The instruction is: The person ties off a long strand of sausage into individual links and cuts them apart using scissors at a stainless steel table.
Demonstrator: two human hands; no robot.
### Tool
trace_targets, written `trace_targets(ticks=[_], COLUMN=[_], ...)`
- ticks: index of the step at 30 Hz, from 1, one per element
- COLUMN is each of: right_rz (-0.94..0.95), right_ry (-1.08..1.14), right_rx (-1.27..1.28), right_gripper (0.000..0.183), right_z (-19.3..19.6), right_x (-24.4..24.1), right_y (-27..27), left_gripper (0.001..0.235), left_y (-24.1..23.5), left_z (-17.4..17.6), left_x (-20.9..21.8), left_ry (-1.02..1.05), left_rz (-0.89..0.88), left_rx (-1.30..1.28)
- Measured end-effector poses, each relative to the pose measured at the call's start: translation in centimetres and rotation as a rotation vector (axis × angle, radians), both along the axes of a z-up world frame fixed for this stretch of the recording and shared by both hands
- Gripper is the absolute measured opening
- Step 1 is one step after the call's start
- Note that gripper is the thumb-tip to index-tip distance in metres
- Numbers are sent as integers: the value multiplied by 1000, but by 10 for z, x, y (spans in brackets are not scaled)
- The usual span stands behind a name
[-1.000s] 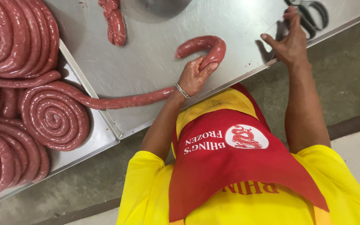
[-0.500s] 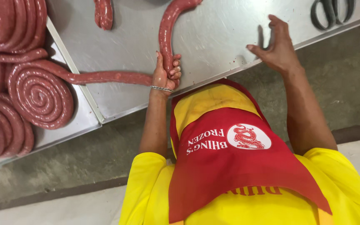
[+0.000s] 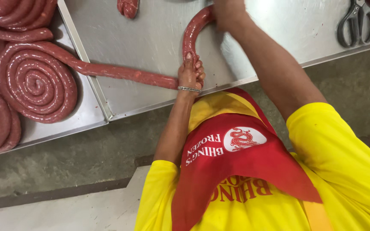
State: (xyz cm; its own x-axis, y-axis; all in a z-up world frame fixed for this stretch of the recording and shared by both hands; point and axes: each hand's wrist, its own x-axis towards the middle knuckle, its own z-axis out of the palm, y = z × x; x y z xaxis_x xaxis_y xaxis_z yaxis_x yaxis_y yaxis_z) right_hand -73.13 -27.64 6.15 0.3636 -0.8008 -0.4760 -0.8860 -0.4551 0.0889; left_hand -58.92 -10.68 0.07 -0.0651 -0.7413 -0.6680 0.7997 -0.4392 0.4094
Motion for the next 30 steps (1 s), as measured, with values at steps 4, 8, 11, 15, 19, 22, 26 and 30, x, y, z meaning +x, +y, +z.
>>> trace_targets(ticks=[4, 8, 11, 15, 19, 22, 26, 30], right_rz=[442, 172, -154, -708, -1011, -719, -444, -566], right_ry=[-450, -908, -1051, -1850, -1715, -2016, -2097, -2003], right_rx=[-12, -27, -187, 551, 969, 1088, 1121, 1185], right_gripper=[73, 59, 54, 69, 64, 55, 45, 52], right_z=[21, 43, 26, -29, -73, -81, -98, -96], right_x=[31, -41, -60, -20, 46, 99, 145, 159], right_y=[74, 158, 199, 206, 161, 154, 155, 163], left_gripper=[33, 48, 53, 48, 50, 50, 42, 38], left_y=[-8, -11, -25, -45, -67, -83, -109, -122], left_z=[12, 1, -7, -5, 5, 18, 35, 46], left_x=[-3, 1, -4, -4, -2, 25, 68, 138], left_ry=[-57, 25, 141, 222, 267, 310, 373, 320], left_rz=[23, -22, 11, -26, 72, 142, 208, 213], left_rx=[55, 6, 52, 47, 42, 3, -70, -115])
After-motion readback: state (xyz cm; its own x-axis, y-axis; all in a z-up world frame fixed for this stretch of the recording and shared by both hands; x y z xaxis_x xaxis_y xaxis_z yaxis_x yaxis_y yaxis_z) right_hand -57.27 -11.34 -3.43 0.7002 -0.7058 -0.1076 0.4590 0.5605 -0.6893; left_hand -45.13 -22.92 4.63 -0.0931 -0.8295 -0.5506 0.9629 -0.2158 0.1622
